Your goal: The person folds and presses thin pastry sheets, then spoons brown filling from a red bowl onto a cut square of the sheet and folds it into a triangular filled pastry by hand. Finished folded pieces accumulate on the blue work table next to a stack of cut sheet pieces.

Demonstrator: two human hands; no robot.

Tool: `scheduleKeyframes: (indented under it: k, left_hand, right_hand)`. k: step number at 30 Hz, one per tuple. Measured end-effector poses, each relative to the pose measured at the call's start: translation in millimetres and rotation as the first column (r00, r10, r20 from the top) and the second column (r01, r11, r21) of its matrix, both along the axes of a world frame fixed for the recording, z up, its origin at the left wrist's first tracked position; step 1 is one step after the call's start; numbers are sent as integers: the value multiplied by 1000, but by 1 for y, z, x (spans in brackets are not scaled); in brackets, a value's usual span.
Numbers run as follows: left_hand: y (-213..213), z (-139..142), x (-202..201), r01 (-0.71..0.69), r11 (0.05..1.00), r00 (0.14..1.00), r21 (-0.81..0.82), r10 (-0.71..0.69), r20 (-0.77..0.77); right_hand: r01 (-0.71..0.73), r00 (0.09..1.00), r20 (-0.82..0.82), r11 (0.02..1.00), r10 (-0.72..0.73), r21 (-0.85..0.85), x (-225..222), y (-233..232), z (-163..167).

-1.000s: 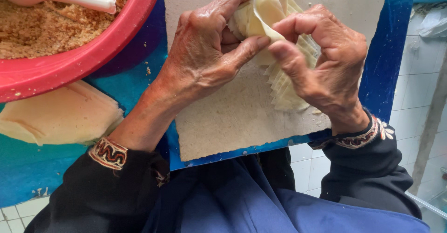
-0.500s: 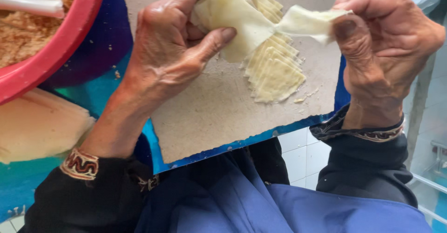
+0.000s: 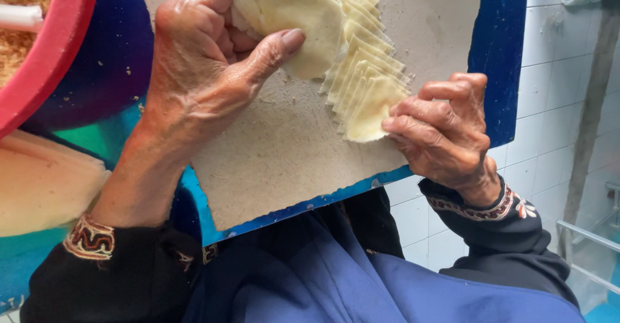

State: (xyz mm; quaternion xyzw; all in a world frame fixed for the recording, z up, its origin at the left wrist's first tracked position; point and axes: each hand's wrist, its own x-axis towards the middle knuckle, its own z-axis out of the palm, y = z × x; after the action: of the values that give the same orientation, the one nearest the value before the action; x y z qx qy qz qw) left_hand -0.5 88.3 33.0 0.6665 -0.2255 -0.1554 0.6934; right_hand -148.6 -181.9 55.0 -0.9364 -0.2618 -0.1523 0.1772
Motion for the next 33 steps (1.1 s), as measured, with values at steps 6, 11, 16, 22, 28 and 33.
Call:
scheduleKeyframes:
  k: [6, 11, 16, 22, 28, 33]
  left_hand:
    - [4, 4, 3, -14, 998, 998, 57, 11, 60]
    - [4, 6, 5, -7, 998, 998, 56, 3, 68]
    - [3, 3, 5, -7, 1000, 1000, 16, 6, 25]
    - [2, -8, 7, 77, 974, 983, -212, -110, -148]
    - [3, -17, 12, 120, 933, 949, -339, -208, -236]
    - [2, -20, 10, 98, 943, 983, -319, -142, -117]
  right_hand:
    - [14, 999, -48, 1000, -14, 4, -6, 2, 0]
    - [19, 999, -48, 1000, -19, -2, -6, 3, 0]
    - [44, 996, -74, 999, -45, -8, 1, 10, 14]
    - [65, 996, -64, 995, -60, 80, 35, 30, 40]
    - [-107, 993, 41, 994, 108, -16, 89, 64, 33]
    - [-73, 997, 26, 997, 72, 26, 95, 70, 29]
